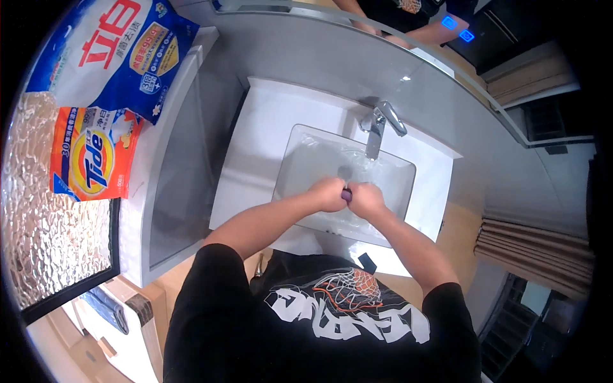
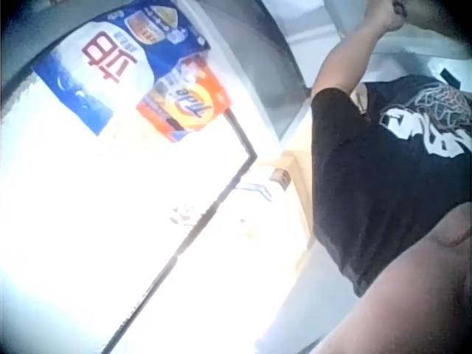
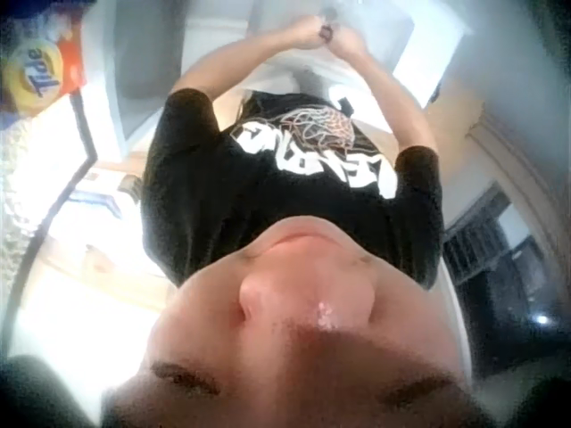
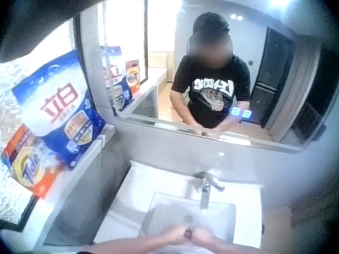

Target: The person rinses a dark cloth under a running faucet in a sink, wrings it out, and uses it to wipe the edges of the sink and surrounding countertop.

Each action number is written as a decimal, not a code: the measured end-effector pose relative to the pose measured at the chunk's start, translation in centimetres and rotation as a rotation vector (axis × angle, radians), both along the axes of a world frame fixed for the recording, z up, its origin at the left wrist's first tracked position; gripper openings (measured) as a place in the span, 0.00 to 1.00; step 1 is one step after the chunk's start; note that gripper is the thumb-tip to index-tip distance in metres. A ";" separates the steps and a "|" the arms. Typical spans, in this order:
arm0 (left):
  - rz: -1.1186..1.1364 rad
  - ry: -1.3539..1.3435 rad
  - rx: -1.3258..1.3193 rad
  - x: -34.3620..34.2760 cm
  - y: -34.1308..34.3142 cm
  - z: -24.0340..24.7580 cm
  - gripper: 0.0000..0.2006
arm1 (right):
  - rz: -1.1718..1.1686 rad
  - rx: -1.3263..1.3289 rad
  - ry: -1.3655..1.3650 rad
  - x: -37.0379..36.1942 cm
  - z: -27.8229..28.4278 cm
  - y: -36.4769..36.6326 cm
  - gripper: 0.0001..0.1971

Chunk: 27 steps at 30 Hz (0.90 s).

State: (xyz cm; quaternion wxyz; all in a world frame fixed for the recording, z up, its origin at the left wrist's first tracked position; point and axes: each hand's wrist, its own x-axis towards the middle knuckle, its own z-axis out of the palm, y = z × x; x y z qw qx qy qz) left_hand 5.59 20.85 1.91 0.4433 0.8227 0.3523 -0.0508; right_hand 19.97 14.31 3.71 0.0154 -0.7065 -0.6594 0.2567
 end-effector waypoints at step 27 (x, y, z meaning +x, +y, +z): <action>0.603 -0.233 -0.379 -7.0 12.0 -1.7 0.23 | -0.301 0.100 0.105 -4.1 2.7 6.7 0.35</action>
